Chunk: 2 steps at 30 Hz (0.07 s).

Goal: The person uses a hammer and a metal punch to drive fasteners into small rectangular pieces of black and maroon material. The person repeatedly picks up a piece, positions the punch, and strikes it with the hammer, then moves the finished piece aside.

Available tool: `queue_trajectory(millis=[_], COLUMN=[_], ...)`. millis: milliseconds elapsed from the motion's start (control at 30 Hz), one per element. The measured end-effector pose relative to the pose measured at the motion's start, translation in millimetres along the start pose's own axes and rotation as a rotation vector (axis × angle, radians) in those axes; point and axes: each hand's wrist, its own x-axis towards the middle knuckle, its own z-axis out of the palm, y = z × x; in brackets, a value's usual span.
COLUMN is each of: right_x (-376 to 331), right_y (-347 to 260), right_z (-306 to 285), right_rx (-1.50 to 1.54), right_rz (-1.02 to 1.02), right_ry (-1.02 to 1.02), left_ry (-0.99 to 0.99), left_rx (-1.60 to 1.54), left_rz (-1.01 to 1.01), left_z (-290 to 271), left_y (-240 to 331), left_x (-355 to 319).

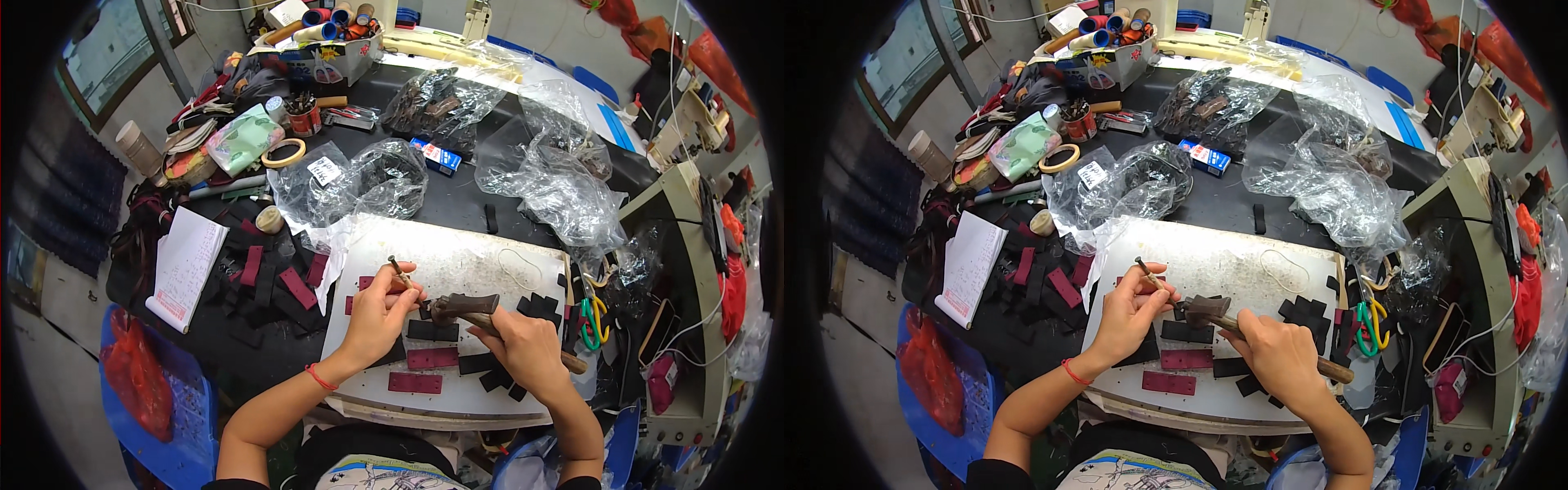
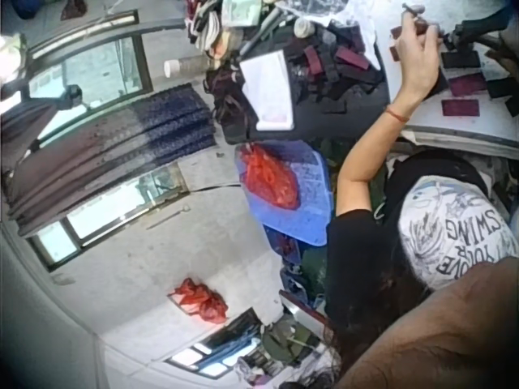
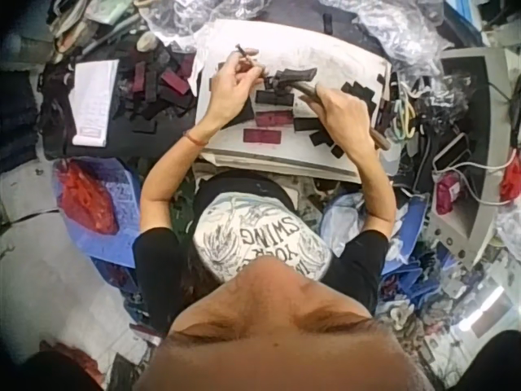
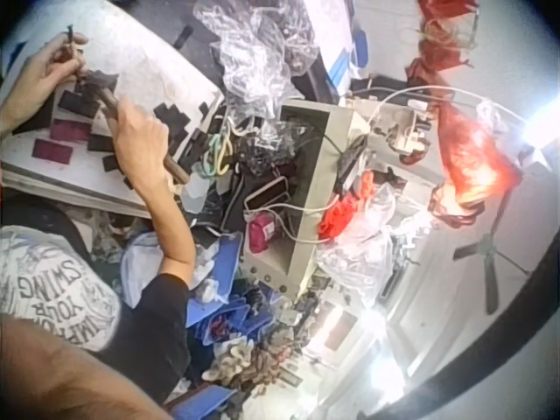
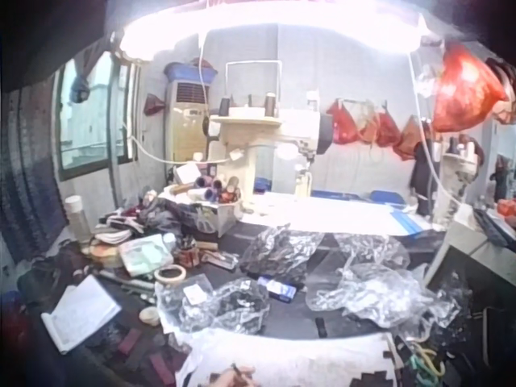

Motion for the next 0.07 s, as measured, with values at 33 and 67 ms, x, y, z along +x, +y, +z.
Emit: queue_trajectory(millis=[33, 67], right_x=[0.8, 2.1], right_y=[1.2, 1.7], right_z=[-0.3, -0.2], right_rx=[0.004, 0.004], right_rz=[0.002, 0.0], right_ry=[-0.002, -0.001], left_ry=[-0.001, -0.001], left_rx=[0.007, 0.015], left_rz=[-0.01, -0.021], left_z=[0.1, -0.1], left_y=[-0.4, -1.3], left_x=[0.4, 0.4])
